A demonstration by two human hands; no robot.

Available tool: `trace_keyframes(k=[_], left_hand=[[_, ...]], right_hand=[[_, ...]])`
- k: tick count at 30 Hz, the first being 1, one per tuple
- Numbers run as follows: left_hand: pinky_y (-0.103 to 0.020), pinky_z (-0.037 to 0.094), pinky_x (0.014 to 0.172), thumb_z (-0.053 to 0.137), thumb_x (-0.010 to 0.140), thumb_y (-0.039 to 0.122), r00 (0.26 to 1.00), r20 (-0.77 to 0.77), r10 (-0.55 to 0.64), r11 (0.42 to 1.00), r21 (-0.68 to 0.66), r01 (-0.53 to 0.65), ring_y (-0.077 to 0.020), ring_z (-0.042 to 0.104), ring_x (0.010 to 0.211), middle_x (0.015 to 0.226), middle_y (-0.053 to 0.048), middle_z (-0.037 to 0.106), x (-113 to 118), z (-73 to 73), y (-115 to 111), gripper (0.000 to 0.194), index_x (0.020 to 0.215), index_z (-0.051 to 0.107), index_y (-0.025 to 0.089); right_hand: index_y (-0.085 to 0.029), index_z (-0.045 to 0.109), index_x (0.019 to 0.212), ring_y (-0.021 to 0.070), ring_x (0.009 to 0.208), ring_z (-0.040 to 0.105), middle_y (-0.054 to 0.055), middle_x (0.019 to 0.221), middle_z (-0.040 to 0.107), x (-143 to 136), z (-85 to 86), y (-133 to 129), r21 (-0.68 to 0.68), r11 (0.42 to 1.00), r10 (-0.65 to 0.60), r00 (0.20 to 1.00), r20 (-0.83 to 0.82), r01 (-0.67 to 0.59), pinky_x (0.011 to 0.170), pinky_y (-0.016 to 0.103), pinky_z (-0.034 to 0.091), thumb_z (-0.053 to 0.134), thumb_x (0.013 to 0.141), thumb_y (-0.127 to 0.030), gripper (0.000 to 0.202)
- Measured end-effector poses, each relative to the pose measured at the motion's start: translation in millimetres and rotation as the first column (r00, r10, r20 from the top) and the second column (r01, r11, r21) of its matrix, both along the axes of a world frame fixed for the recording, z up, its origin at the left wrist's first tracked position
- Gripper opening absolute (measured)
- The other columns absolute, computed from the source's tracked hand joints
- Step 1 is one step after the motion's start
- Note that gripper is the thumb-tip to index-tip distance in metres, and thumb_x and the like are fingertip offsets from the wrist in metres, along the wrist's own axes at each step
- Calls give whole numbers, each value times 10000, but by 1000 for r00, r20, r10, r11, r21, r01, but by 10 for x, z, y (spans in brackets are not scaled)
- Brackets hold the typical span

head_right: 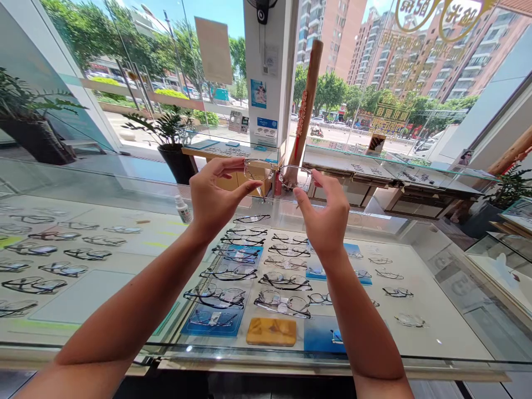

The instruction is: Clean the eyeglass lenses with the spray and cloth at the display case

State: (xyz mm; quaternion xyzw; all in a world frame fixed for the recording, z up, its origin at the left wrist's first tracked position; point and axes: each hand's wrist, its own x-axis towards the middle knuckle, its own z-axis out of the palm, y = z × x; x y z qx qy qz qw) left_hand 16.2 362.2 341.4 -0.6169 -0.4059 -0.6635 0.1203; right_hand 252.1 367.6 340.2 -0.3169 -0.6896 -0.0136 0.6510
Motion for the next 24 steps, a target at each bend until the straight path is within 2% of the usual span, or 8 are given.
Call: trace_keyframes(k=[17,24], left_hand=[[-411,626,838,909,814,611,997,-51,62,997,54,-59,-260,782,1030,1137,-81,828,-2,30,-51,538,1199,764,264],[-403,641,857,917,808,601,1000,-5,-15,1000,7,15,-253,796,1019,1136,-87,833,-10,9,4,527,1182,773,259]], right_hand=[[-231,730,1320,276,1109,746,105,1256,779,-1,-37,35,-25,999,22,1000,-4,-22,1011,530,614,781,971,-440,410],[-235,724,1300,271,1100,743,95,1227,771,-9,-15,-2,11,1000,2,1000,-1,-2,997,511,621,775,979,-417,373]])
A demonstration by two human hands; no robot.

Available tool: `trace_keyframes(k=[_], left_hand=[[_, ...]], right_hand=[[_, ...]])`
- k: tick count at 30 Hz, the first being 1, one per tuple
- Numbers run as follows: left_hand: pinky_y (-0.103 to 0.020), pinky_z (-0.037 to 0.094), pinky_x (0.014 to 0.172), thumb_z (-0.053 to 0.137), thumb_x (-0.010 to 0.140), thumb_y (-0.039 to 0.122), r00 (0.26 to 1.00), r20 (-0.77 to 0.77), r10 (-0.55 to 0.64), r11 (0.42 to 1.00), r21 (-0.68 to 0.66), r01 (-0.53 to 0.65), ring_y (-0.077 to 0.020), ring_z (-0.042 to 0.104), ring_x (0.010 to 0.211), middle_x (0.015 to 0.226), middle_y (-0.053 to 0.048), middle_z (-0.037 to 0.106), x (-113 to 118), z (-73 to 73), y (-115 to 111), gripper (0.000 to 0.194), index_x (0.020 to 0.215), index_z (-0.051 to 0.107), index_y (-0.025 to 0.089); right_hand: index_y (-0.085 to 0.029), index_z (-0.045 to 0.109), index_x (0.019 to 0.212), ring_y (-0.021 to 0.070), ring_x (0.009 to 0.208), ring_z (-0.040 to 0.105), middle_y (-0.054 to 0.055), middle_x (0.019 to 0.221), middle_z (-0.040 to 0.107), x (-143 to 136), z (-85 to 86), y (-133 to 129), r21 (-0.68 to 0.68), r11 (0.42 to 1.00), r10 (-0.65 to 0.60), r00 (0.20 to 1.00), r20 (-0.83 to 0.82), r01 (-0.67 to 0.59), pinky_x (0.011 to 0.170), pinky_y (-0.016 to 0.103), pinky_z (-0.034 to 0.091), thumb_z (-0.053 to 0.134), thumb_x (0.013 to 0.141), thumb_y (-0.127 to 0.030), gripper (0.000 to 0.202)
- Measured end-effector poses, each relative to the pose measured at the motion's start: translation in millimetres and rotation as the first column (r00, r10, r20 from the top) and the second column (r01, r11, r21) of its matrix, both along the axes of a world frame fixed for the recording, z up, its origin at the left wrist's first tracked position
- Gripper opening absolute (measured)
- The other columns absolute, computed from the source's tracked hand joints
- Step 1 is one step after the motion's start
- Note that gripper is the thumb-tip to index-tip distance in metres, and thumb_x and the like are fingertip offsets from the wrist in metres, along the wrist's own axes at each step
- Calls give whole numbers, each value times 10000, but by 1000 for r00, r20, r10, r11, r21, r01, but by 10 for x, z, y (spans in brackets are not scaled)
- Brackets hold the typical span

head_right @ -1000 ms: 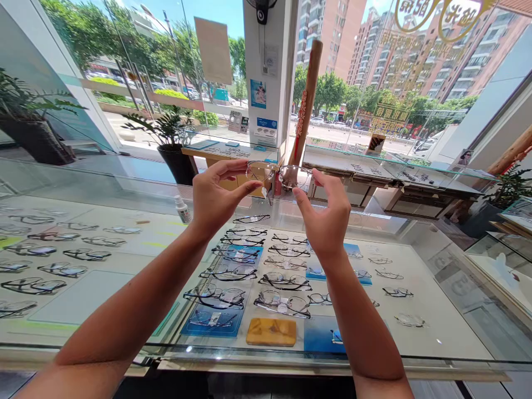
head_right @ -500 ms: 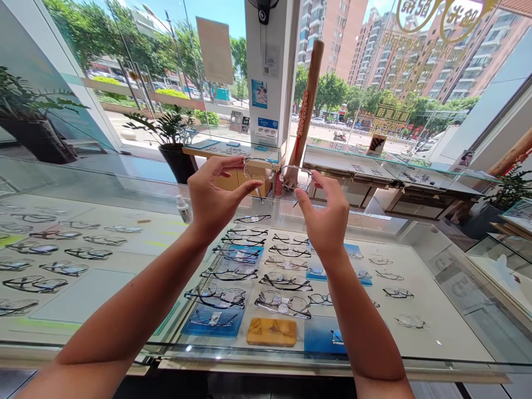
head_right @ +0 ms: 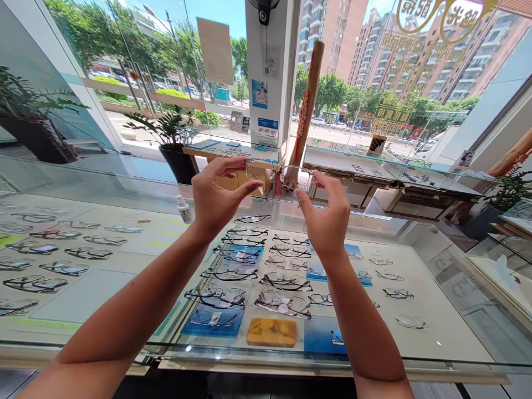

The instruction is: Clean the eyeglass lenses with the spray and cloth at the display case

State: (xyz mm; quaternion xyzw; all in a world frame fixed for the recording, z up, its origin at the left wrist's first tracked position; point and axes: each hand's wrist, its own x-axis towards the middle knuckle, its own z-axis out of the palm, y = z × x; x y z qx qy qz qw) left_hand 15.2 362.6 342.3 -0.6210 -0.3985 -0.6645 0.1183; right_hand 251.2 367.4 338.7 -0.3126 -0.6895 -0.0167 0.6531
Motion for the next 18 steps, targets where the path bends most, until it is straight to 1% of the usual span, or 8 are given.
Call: trace_keyframes(k=[4,8,12,18], left_hand=[[-401,650,882,938,782,595,996,54,-69,996,-52,72,-253,808,1022,1127,-93,840,-1,-9,36,536,1161,786,248],[-400,654,882,955,757,597,993,70,-90,994,-63,95,-251,811,1016,1127,-91,842,1,-13,42,550,1153,789,254],[-398,645,857,954,760,595,996,64,-65,996,-63,69,-252,806,1010,1118,-90,841,0,-20,32,550,1154,785,251],[-387,630,828,945,784,580,999,35,-11,1000,-19,12,-244,802,999,1119,-75,837,9,-25,17,526,1153,777,245]], right_hand=[[-239,717,1285,272,1105,737,84,1193,763,-13,16,-31,18,1000,-19,1000,-1,19,998,507,619,769,981,-424,360],[-245,722,1276,271,1096,737,79,1181,764,-22,28,-45,11,1000,-4,1000,-27,4,996,509,613,780,972,-433,363],[-238,733,1275,272,1100,735,84,1192,766,-13,20,-31,1,1000,20,999,-33,-20,990,500,604,798,966,-422,366],[-230,735,1299,272,1107,733,88,1212,768,8,-12,20,-15,1000,26,1000,-17,-26,992,502,603,795,978,-425,380]])
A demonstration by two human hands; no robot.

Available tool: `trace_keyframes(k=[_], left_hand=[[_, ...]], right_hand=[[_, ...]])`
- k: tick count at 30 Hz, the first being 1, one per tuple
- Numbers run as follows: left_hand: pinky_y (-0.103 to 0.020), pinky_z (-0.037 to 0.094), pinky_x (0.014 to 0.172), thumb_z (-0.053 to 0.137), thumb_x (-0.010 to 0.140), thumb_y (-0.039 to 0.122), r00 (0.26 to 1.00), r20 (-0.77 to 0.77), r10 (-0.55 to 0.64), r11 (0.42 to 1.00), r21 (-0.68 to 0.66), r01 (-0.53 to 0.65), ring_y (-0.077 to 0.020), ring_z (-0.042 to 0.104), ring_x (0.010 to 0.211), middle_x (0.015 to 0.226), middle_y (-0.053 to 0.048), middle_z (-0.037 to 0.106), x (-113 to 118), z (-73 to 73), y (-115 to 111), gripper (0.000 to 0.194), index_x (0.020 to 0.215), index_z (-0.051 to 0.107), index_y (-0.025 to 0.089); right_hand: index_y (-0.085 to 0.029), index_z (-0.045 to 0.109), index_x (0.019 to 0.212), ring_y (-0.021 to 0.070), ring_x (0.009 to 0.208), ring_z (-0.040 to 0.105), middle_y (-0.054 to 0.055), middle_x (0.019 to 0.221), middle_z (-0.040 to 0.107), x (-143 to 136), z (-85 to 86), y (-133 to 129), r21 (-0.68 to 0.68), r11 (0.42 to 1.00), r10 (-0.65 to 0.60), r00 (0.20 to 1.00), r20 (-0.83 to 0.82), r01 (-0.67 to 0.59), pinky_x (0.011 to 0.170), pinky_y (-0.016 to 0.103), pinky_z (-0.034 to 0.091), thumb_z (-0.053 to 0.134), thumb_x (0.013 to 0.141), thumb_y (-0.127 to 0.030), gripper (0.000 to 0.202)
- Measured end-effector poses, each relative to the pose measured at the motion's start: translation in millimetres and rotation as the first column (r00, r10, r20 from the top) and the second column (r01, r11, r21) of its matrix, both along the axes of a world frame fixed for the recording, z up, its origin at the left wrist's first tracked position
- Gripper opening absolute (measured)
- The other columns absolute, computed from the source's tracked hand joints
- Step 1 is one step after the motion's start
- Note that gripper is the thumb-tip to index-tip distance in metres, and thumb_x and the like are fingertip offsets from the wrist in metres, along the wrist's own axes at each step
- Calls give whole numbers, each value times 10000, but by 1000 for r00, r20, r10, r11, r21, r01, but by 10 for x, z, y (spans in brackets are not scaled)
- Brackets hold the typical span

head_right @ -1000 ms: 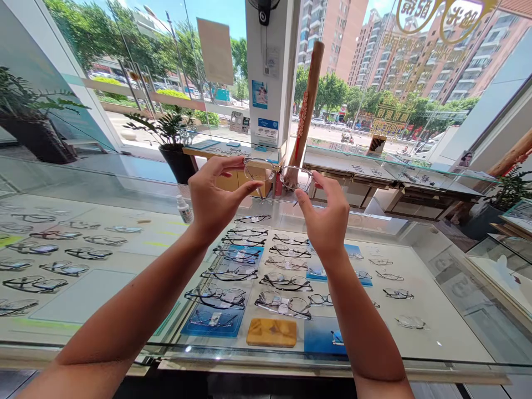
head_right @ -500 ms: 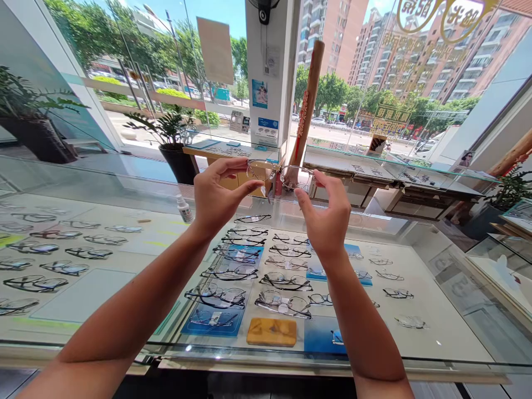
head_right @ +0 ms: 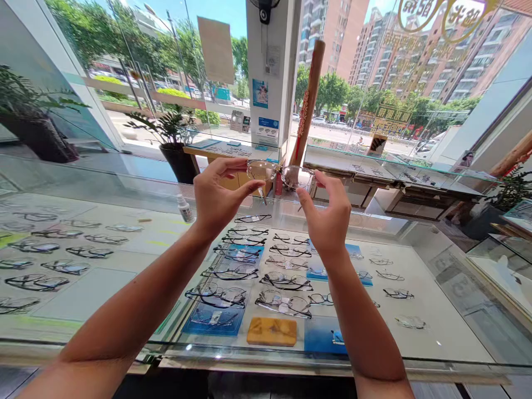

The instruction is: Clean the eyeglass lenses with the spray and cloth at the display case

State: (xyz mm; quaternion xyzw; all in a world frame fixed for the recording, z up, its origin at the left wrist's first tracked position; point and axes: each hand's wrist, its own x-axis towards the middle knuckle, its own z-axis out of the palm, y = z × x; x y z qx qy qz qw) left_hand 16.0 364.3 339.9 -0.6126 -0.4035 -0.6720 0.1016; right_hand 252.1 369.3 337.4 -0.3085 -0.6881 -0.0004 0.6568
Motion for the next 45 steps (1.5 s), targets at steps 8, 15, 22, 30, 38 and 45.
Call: trace_keyframes(k=[8,15,22,30,38,45], left_hand=[[-401,628,803,950,766,600,1000,-11,6,1000,17,-6,-246,805,981,1112,-72,841,-13,-5,19,558,1156,784,238],[-394,636,811,951,774,583,999,-41,20,998,62,-18,-242,807,983,1115,-74,839,-26,-14,39,557,1172,779,232],[-384,619,787,959,779,552,996,-65,60,993,101,-53,-236,803,974,1117,-71,834,-26,-13,18,552,1182,768,226],[-399,642,841,954,783,556,999,-28,-26,998,55,27,-243,802,1007,1128,-79,836,-31,-18,57,550,1189,777,231],[-400,655,864,958,776,556,994,9,-107,994,23,107,-245,800,1031,1150,-88,832,-41,-37,108,556,1195,777,239],[-386,647,864,924,809,590,999,-36,-24,986,162,29,-246,773,1077,1170,-78,797,-44,-21,96,588,1246,726,249]], right_hand=[[-240,732,1298,277,1105,737,87,1213,767,-4,5,-4,-2,1000,-3,1000,3,3,985,512,611,790,980,-436,377],[-243,733,1291,276,1111,735,85,1221,773,2,-1,14,-25,1000,9,1000,-11,-9,995,514,609,800,960,-452,397],[-252,734,1301,277,1121,735,84,1239,774,6,-13,38,-37,999,16,1000,-12,-17,1007,520,607,804,954,-436,399],[-237,726,1292,275,1113,736,78,1216,773,-8,9,-8,-5,1000,17,1000,-23,-17,984,505,596,832,943,-402,401],[-248,707,1294,273,1112,734,68,1221,751,-7,3,3,37,999,13,1000,-17,-13,978,499,597,817,945,-402,397],[-266,660,1359,261,1171,725,83,1350,713,-26,-9,21,-1,997,72,995,-67,-72,1015,484,613,751,972,-444,436]])
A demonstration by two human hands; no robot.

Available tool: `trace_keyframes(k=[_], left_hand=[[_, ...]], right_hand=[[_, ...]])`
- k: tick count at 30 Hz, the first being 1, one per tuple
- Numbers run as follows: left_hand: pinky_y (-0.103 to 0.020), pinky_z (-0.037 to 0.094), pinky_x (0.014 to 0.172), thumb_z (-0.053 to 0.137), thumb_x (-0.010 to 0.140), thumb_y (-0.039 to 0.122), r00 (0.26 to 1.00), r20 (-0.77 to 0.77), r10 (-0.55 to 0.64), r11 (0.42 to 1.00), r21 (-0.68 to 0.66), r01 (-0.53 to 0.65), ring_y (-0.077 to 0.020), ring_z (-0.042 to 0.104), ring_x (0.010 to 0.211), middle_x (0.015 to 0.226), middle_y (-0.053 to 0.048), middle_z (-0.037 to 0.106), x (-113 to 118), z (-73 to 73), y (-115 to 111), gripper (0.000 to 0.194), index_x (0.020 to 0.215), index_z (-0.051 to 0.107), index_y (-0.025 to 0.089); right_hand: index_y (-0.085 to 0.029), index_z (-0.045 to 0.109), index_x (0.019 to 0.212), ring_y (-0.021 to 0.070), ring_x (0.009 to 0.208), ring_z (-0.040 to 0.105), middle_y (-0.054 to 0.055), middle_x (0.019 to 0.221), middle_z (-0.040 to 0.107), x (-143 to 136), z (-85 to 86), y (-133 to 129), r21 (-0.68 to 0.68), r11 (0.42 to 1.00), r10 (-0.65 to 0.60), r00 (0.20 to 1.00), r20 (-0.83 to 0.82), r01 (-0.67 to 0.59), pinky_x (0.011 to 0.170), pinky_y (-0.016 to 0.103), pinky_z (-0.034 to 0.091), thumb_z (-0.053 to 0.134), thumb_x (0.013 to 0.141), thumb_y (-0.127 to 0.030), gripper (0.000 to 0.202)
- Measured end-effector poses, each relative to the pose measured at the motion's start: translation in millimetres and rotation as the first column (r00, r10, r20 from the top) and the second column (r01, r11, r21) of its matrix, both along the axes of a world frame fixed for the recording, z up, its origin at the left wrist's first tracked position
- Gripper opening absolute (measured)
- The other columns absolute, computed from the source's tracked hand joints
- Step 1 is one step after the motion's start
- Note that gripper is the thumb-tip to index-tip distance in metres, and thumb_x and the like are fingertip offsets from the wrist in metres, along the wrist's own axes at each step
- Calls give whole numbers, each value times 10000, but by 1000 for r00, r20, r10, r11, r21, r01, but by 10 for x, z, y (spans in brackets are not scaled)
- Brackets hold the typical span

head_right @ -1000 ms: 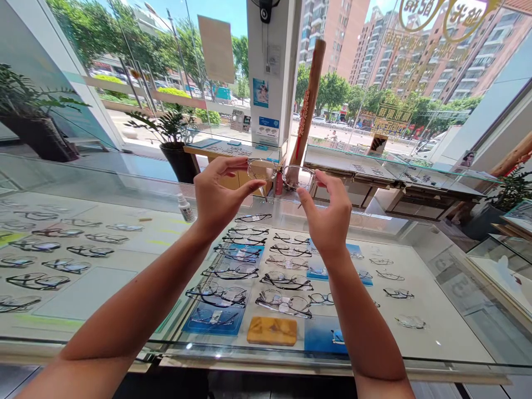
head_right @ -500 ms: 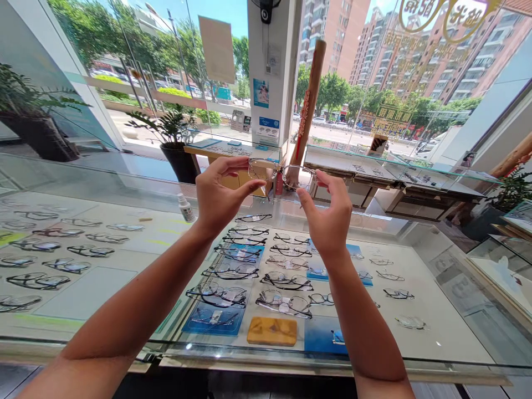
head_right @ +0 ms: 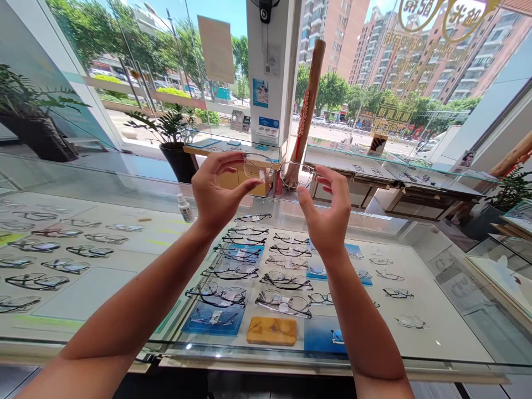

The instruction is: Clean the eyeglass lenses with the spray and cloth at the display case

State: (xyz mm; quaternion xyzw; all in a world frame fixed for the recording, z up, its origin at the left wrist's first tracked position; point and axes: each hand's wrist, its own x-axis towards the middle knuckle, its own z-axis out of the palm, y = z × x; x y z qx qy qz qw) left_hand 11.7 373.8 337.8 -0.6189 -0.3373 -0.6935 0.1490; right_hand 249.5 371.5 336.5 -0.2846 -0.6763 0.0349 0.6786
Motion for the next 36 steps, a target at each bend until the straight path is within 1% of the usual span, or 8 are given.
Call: trace_keyframes(k=[2,5,9,16,20,26,33,36], left_hand=[[-400,646,881,916,814,597,998,-26,51,997,61,-50,-254,758,1089,1173,-77,791,1,5,-17,591,1254,718,256],[-425,644,923,909,820,602,992,-64,105,987,126,-97,-268,737,1125,1203,-77,783,5,-3,-37,598,1275,708,270],[-443,647,942,865,853,638,987,-74,139,985,110,-131,-279,729,1155,1232,-85,776,10,-28,-30,598,1296,692,275],[-420,651,923,882,848,606,996,-73,46,988,154,-34,-266,734,1152,1251,-80,770,12,-34,18,599,1315,677,292],[-427,652,930,871,862,600,997,-72,31,987,158,-19,-277,718,1209,1289,-87,753,16,-62,58,616,1354,648,305],[-443,653,951,837,894,597,996,-81,38,993,116,-29,-284,704,1243,1328,-94,728,24,-110,86,617,1393,609,314],[-448,653,973,820,907,540,995,-101,29,997,68,-22,-290,691,1272,1368,-101,701,34,-111,59,620,1430,573,316],[-453,649,985,830,894,525,995,-103,6,999,37,-3,-293,696,1269,1376,-104,694,46,-112,53,635,1430,571,305]], right_hand=[[-250,672,1350,258,1174,732,93,1325,734,8,-3,32,-35,997,62,997,-55,-64,1013,476,621,695,1011,-457,397],[-229,739,1244,254,1143,752,92,1226,780,22,-1,72,-92,985,135,981,-140,-148,1018,476,624,668,1031,-453,318],[-227,771,1175,252,1102,774,81,1167,804,23,19,69,-139,974,149,968,-201,-178,999,474,635,682,1013,-444,285],[-226,785,1118,244,1057,780,72,1095,813,17,37,42,-97,980,147,964,-223,-172,970,456,649,729,982,-419,243],[-218,788,1116,246,1049,783,72,1089,815,9,20,54,-71,979,169,952,-254,-192,970,460,651,766,956,-398,242],[-215,780,1076,252,1053,785,77,1080,813,-7,16,50,-45,985,149,949,-279,-168,988,478,654,775,936,-397,229],[-225,760,1054,263,1041,793,71,1057,809,-8,10,56,-57,975,189,939,-287,-214,946,477,660,762,934,-384,199],[-227,746,1042,273,1061,797,72,1072,808,-10,14,47,-84,961,228,923,-310,-265,956,483,658,764,925,-397,208]])
